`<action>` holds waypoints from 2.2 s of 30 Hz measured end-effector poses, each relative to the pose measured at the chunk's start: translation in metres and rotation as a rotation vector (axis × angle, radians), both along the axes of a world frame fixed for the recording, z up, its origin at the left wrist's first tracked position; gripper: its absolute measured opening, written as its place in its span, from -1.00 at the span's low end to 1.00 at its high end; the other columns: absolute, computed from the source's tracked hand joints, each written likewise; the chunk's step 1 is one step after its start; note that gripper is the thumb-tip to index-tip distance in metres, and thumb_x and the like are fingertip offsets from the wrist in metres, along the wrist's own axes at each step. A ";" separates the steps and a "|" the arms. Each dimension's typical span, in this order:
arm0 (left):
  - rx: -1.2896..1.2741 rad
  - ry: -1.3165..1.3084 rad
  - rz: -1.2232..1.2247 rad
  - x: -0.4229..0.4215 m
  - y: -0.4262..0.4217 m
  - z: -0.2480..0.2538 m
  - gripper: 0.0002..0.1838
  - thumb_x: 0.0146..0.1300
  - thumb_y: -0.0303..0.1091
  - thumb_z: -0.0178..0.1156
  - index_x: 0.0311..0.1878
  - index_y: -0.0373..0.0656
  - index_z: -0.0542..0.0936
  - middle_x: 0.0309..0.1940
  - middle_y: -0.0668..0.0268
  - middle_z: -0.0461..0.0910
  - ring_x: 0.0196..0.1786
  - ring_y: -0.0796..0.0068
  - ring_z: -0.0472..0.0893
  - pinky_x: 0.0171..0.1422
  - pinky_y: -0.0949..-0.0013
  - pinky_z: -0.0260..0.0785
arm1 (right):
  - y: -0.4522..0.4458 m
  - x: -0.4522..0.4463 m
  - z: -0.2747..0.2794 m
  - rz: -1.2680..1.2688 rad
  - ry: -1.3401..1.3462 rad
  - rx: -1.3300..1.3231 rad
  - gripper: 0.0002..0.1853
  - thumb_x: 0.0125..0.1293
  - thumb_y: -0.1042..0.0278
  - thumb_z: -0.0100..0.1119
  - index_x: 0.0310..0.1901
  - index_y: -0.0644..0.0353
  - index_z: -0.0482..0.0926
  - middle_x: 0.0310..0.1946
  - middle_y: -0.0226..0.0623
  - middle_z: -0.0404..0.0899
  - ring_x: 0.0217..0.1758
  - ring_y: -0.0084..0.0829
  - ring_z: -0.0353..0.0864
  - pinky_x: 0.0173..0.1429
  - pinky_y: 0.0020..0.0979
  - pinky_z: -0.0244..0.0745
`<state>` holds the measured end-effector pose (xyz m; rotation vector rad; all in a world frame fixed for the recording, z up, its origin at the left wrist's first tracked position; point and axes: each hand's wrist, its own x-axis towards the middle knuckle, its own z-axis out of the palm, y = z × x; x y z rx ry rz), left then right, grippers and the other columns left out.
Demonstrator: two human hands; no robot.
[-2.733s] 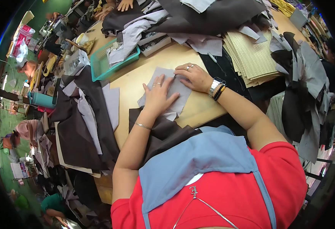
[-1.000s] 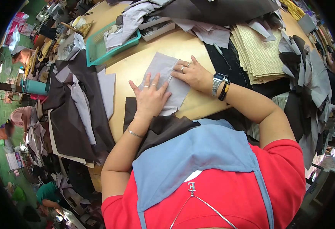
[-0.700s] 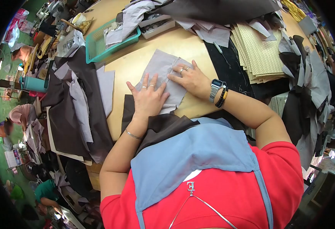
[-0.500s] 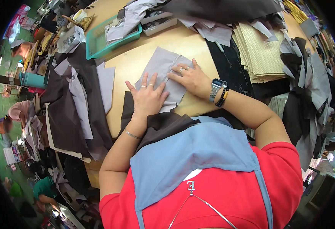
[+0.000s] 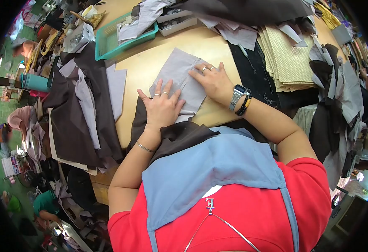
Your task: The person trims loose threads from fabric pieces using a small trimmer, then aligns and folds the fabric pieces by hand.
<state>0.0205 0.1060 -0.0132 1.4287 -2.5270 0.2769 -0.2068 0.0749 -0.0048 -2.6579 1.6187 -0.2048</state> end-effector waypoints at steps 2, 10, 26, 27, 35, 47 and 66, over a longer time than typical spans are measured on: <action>0.009 0.002 0.005 0.000 0.002 0.000 -0.66 0.27 0.12 0.20 -0.01 0.25 0.70 0.30 0.41 0.47 0.47 0.23 0.30 0.31 -0.71 -0.44 | -0.003 -0.003 -0.007 -0.020 -0.039 -0.012 -0.53 0.35 0.39 -0.06 0.30 -0.04 0.40 0.32 -0.28 0.38 0.43 -0.22 0.34 0.32 0.40 0.19; 0.021 0.024 0.009 0.000 0.001 -0.001 -0.67 0.26 0.10 0.22 0.01 0.25 0.69 0.29 0.41 0.47 0.46 0.24 0.31 0.31 -0.70 -0.41 | -0.004 -0.006 -0.007 -0.003 -0.094 0.002 -0.55 0.34 0.40 -0.06 0.27 -0.04 0.41 0.28 -0.25 0.40 0.42 -0.15 0.33 0.27 0.35 0.28; 0.048 0.063 0.023 -0.001 0.003 0.000 -0.65 0.27 0.07 0.20 0.04 0.21 0.67 0.28 0.35 0.48 0.43 0.19 0.36 0.31 -0.71 -0.41 | -0.007 -0.002 -0.015 -0.034 -0.168 -0.046 -0.54 0.32 0.41 -0.07 0.26 0.01 0.44 0.28 -0.20 0.41 0.40 -0.17 0.36 0.30 0.35 0.23; 0.056 0.058 0.027 -0.001 0.003 0.000 -0.65 0.27 0.07 0.21 0.05 0.22 0.67 0.29 0.36 0.47 0.44 0.20 0.35 0.31 -0.71 -0.36 | -0.007 -0.002 -0.018 -0.044 -0.163 -0.057 -0.54 0.32 0.41 -0.07 0.26 0.02 0.43 0.28 -0.20 0.41 0.40 -0.18 0.36 0.31 0.33 0.24; 0.072 0.061 0.029 0.000 0.005 -0.002 -0.66 0.27 0.06 0.22 0.06 0.24 0.66 0.29 0.36 0.47 0.44 0.19 0.35 0.30 -0.70 -0.32 | -0.009 -0.003 -0.020 -0.084 -0.148 -0.134 -0.52 0.26 0.40 0.00 0.25 0.09 0.46 0.18 -0.25 0.48 0.25 -0.20 0.46 0.20 0.11 0.36; 0.078 0.094 0.043 -0.002 0.006 0.000 -0.63 0.28 0.06 0.19 0.07 0.16 0.66 0.29 0.30 0.48 0.41 0.16 0.38 0.29 -0.74 -0.30 | -0.010 -0.011 -0.012 0.126 -0.266 -0.230 -0.60 0.30 0.29 0.15 0.18 0.04 0.52 0.16 -0.29 0.52 0.26 -0.25 0.47 0.37 0.05 0.23; 0.013 0.005 0.041 0.020 0.022 0.008 -0.74 0.27 0.09 0.22 -0.06 0.32 0.72 0.27 0.52 0.50 0.43 0.34 0.37 0.35 -0.66 -0.48 | 0.013 0.017 0.002 0.272 -0.054 -0.027 -0.52 0.37 0.00 0.13 0.26 -0.04 0.44 0.25 -0.21 0.40 0.39 -0.20 0.33 0.38 0.20 0.23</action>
